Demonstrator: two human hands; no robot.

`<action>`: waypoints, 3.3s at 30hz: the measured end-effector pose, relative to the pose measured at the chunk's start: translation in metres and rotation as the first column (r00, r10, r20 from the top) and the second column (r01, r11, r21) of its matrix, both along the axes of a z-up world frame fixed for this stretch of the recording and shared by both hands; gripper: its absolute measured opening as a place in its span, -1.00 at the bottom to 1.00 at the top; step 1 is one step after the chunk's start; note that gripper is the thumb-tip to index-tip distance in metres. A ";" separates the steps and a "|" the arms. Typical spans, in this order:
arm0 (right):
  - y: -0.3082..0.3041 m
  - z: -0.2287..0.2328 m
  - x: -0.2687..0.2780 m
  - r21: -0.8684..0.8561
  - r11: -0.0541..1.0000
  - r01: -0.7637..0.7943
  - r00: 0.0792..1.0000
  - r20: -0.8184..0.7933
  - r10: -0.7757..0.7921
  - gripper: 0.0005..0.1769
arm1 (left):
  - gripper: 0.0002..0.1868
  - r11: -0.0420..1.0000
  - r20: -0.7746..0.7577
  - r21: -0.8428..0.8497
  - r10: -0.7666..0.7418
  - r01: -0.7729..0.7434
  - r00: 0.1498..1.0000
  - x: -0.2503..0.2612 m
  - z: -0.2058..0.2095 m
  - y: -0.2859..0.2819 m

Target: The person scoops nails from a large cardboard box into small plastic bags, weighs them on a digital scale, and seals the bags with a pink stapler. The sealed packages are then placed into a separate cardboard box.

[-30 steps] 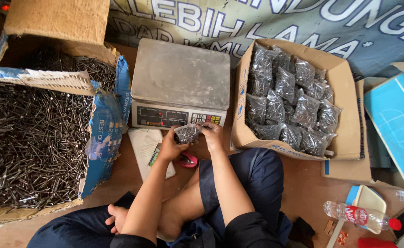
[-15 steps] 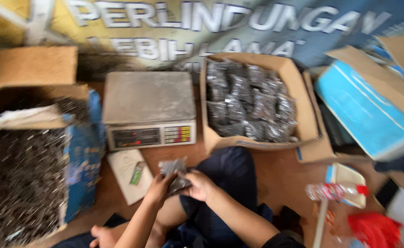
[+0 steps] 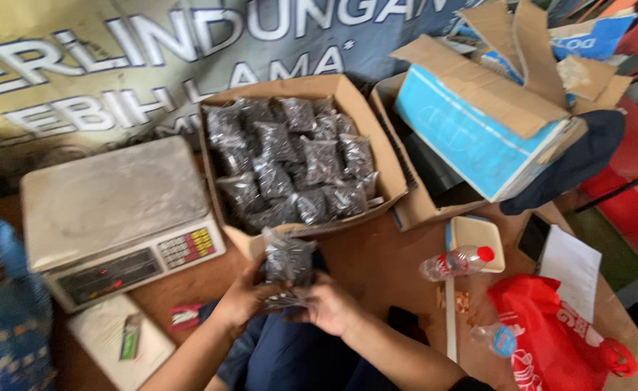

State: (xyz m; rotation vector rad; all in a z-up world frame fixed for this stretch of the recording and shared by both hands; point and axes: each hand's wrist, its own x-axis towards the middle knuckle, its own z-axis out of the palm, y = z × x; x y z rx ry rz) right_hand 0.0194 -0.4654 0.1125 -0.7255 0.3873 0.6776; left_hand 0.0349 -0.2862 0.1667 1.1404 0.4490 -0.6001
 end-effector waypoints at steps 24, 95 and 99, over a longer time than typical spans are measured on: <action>-0.124 -0.076 0.219 -0.174 0.718 0.674 0.737 0.100 -0.668 -0.78 | -0.46 0.956 0.170 0.284 0.019 -0.067 0.985 0.220 -0.155 -0.220; 0.498 0.006 -0.105 -0.678 0.726 -0.114 0.090 0.721 0.687 -0.69 | -0.83 0.112 0.512 -0.121 0.858 -0.986 0.035 -0.219 -0.157 0.400; 0.530 0.013 -0.119 -0.715 0.691 -0.107 0.076 0.687 0.722 -0.85 | -0.79 0.005 0.172 -0.653 0.975 -0.758 -0.141 -0.242 -0.166 0.421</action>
